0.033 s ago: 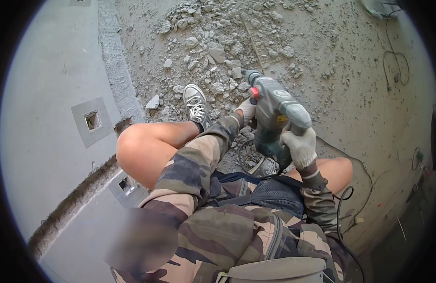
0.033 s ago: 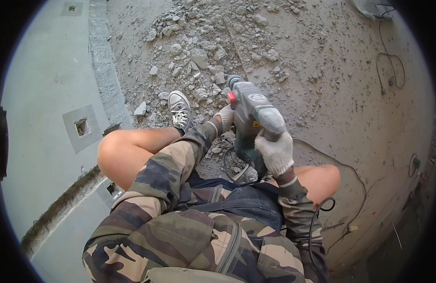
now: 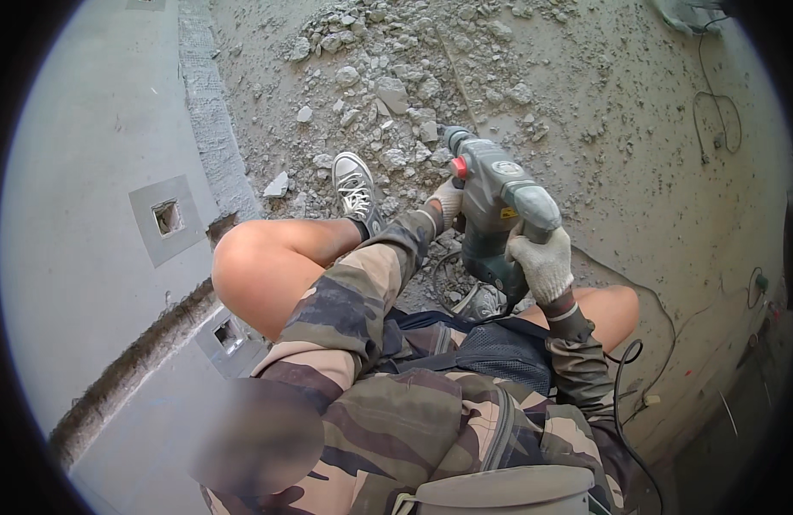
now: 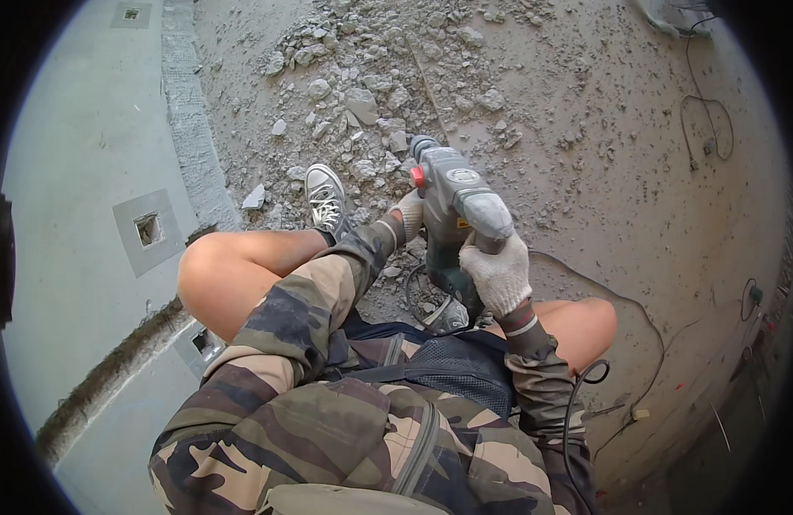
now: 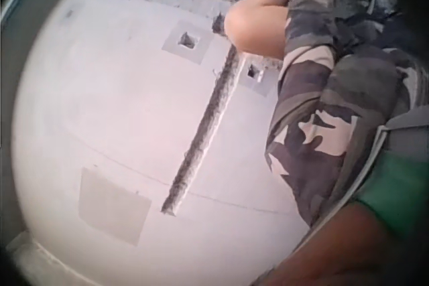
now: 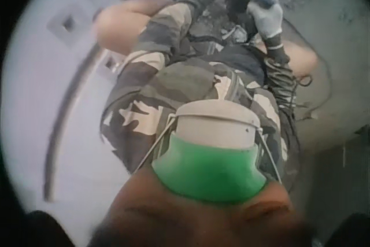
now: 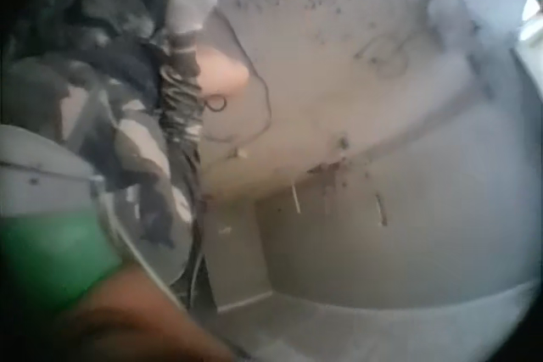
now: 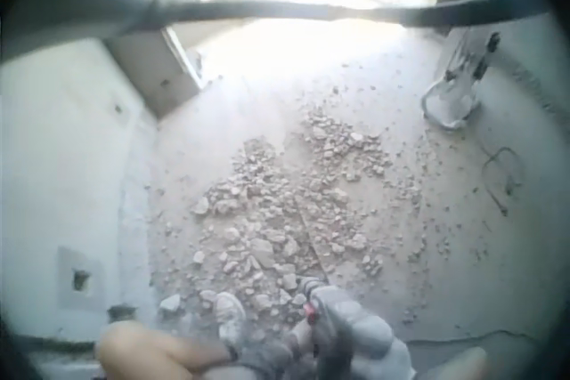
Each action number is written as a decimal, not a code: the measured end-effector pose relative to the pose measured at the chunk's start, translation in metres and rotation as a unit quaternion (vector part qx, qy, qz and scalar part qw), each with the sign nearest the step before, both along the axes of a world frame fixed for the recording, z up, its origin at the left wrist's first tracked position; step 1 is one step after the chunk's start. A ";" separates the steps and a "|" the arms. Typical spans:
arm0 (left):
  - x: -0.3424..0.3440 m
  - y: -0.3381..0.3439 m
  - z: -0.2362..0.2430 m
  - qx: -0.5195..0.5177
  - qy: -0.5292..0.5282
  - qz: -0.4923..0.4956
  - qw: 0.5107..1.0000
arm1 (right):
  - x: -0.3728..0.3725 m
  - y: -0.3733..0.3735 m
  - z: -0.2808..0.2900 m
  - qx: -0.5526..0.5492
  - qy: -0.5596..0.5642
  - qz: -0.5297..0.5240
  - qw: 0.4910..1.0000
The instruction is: Use an angle grinder and a hammer drill to break up and demolish concrete floor.
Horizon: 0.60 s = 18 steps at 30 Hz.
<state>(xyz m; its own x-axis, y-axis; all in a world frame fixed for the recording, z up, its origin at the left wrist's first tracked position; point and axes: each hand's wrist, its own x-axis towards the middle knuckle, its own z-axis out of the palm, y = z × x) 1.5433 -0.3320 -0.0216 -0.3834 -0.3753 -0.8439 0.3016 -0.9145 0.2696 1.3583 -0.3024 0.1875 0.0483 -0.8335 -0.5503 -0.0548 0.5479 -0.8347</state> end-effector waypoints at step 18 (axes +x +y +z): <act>0.027 -0.066 -0.047 0.119 -0.076 0.051 0.989 | 0.036 -0.031 -0.046 -0.041 0.004 -0.035 0.999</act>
